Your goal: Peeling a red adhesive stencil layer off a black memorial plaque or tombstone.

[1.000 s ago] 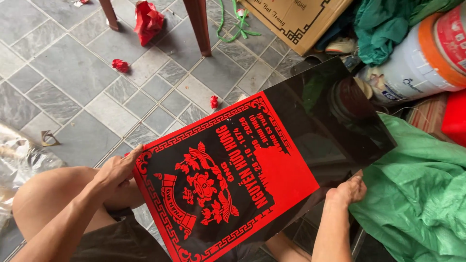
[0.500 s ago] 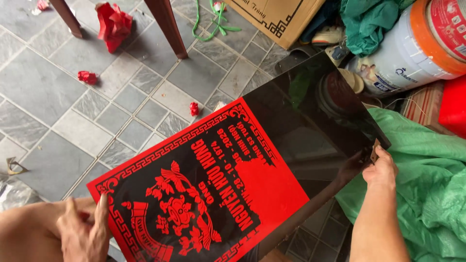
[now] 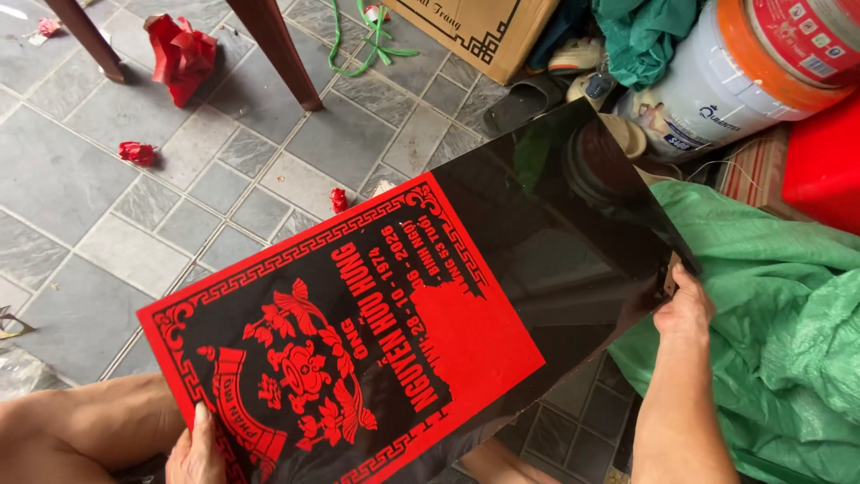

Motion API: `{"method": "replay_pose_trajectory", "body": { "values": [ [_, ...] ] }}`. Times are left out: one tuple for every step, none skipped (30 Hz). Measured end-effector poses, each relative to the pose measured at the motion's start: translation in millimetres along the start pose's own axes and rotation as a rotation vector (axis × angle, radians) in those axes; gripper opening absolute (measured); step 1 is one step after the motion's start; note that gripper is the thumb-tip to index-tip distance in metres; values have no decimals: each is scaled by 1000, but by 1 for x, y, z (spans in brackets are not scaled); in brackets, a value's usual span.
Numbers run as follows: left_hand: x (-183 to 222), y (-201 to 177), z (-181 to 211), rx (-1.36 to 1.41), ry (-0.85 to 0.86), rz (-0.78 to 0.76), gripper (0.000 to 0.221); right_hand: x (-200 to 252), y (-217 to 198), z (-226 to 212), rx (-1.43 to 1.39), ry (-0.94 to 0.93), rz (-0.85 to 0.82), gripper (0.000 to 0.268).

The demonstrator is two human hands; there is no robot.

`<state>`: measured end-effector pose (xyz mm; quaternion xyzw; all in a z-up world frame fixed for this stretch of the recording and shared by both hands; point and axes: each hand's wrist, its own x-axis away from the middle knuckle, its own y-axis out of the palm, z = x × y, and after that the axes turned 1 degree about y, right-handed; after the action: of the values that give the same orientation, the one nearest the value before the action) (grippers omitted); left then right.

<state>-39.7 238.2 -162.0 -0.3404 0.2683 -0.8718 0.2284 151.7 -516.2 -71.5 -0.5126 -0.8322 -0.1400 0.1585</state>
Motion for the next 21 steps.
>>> {"method": "replay_pose_trajectory", "body": {
  "values": [
    [-20,3,40,13,-13,-1,63,14,-10,-4,-99,63,-22,30],
    [-26,1,55,16,-15,-12,63,12,-22,2,-94,56,-16,30],
    [-31,-1,69,-25,-62,-40,77,9,-37,9,-86,46,-7,31],
    [-35,-2,84,-67,-108,-68,93,7,-53,15,-78,36,3,33],
    [-37,-6,100,-64,-107,-73,93,5,-60,19,-77,31,5,33],
    [-40,-10,117,-65,-77,-70,93,4,-68,23,-92,27,-71,34],
    [-41,-12,132,-71,-47,-73,94,4,-81,26,-103,24,-140,35],
    [-37,-16,156,-73,-47,-84,94,14,-85,25,-99,19,-130,35],
    [-33,-21,177,-61,-71,-86,95,26,-89,26,-92,76,-42,34],
    [-28,-25,198,-50,-96,-88,97,38,-93,27,-85,133,47,33],
    [-38,-22,198,-52,-96,-94,97,41,-100,28,-83,131,53,33],
    [-48,-19,198,-28,-24,-114,97,44,-105,28,-93,135,21,33],
    [-59,-20,196,-8,46,-129,98,50,-110,34,-104,145,-13,33],
    [-70,-18,200,-14,44,-130,98,58,-112,34,-102,150,-9,33],
    [-80,-17,200,-46,94,-112,99,69,-118,37,-100,160,8,34],
    [-89,-15,200,-79,146,-96,101,78,-124,40,-98,170,25,35],
    [-94,-15,207,-90,141,-100,101,90,-129,41,-94,178,34,35],
    [-98,-15,214,-103,151,-106,102,102,-134,42,-80,193,62,35],
    [-105,-15,224,-110,167,-106,103,111,-135,43,-73,204,84,36],
    [-113,-14,225,-116,170,-105,103,120,-143,49,-76,210,87,36],
    [-121,-13,229,-135,200,-109,105,131,-153,55,-88,219,112,36]
  ]
}}
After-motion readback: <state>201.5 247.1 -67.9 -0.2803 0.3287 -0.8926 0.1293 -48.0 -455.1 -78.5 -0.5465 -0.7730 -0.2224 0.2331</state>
